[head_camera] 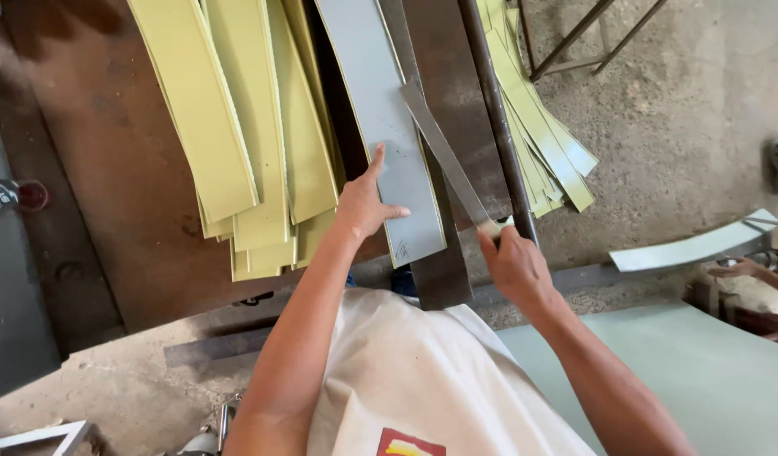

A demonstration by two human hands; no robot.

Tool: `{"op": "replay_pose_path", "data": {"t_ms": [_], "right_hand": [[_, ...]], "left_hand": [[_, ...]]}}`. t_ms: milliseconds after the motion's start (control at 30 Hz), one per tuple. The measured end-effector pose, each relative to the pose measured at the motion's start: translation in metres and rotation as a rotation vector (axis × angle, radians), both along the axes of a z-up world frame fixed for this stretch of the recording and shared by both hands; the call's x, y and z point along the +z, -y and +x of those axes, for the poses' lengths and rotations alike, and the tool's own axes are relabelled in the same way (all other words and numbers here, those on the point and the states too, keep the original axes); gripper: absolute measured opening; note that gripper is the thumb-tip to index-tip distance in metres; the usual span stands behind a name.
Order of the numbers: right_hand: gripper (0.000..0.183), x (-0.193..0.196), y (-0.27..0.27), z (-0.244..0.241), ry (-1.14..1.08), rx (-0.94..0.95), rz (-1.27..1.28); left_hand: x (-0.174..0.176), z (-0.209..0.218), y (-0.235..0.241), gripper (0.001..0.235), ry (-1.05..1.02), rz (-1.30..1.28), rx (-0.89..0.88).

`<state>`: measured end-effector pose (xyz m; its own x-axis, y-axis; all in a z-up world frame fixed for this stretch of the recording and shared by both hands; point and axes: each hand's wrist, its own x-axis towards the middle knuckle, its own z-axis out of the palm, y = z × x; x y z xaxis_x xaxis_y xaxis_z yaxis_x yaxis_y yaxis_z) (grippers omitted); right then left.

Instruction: Filing the edges of a metal strip to smooth them out.

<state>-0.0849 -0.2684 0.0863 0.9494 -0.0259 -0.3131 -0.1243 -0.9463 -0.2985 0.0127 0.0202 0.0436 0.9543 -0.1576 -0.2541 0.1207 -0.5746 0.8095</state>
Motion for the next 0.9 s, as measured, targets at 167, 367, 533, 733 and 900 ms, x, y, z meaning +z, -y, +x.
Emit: {"op": "replay_pose_path", "data": {"t_ms": [167,367,533,733,900], "right_hand": [[0.049,0.027,-0.034,-0.034,0.057,-0.173,0.053],[0.047,-0.005,-0.021,-0.058,0.054,-0.238,0.01],[0.047,0.068,-0.077,-0.071,-0.068,-0.476,0.174],[0.047,0.029,-0.105,-0.102,0.323,-0.428,0.122],[0.044,0.011,-0.11,-0.097,0.087,-0.411,0.021]], "left_hand": [[0.009,-0.003,-0.005,0.134,-0.155,0.035,-0.037],[0.002,0.012,-0.014,0.142,-0.05,0.006,-0.057],[0.014,0.047,-0.011,0.156,-0.163,0.096,-0.073],[0.009,0.047,-0.007,0.151,-0.176,0.137,-0.244],[0.021,0.054,-0.015,0.147,-0.241,0.123,-0.255]]}}
